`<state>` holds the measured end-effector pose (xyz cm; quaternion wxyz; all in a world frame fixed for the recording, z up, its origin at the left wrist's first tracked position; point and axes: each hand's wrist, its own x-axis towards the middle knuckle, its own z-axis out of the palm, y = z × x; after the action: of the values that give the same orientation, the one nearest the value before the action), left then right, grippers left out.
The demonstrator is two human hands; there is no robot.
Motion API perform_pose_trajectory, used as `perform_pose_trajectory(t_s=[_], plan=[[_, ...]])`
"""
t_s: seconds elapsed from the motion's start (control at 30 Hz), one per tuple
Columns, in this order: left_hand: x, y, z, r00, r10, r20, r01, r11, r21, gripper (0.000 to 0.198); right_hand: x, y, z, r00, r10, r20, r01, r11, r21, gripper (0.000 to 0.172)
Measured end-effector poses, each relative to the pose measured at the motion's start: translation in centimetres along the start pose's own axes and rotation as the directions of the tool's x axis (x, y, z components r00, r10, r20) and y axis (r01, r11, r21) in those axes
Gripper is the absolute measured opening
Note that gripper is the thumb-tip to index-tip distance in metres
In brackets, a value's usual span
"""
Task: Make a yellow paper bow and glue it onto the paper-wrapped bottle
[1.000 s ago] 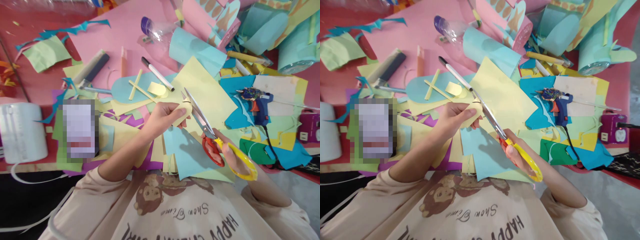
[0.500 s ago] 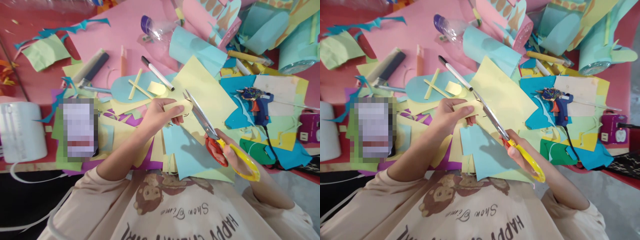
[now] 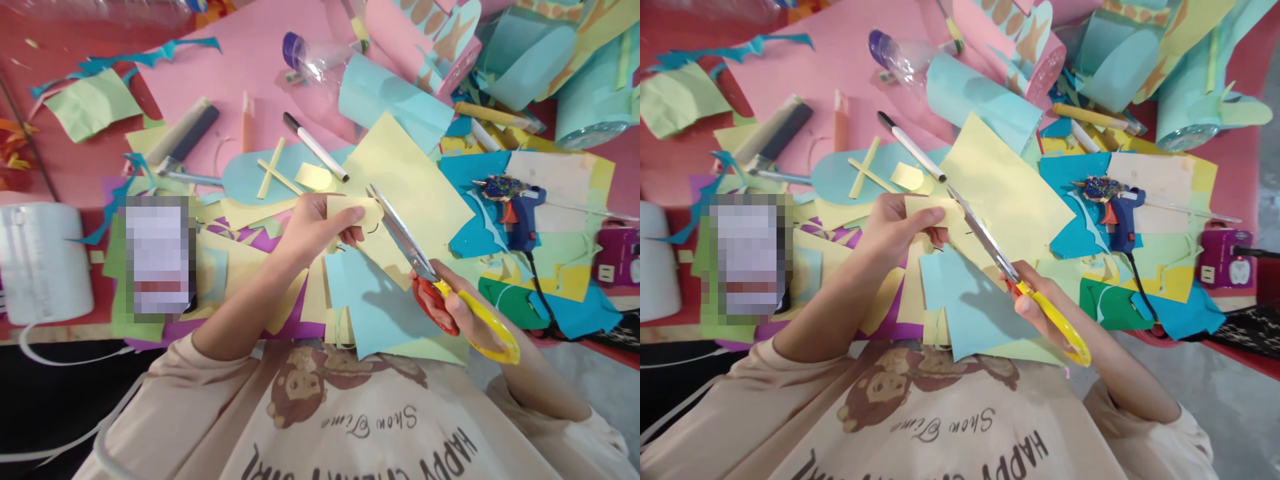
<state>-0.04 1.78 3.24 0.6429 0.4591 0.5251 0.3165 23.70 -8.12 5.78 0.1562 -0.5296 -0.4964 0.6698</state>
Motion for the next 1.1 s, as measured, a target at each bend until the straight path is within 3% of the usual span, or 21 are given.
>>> perform_pose_trajectory(t_s=[0.17,1.1], plan=[[0.01,-0.04,0.02,1.0,-0.013,-0.01,0.013,1.0,0.002,0.022,-0.09,0.0,-0.08,1.0,-0.003,0.021,0.001,0.994,0.112,0.056],[0.31,-0.51,-0.28,0.998,0.012,-0.067,-0.012,1.0,-0.003,0.022,-0.16,-0.22,-0.36,0.999,0.041,0.009,-0.041,0.997,0.062,0.062]])
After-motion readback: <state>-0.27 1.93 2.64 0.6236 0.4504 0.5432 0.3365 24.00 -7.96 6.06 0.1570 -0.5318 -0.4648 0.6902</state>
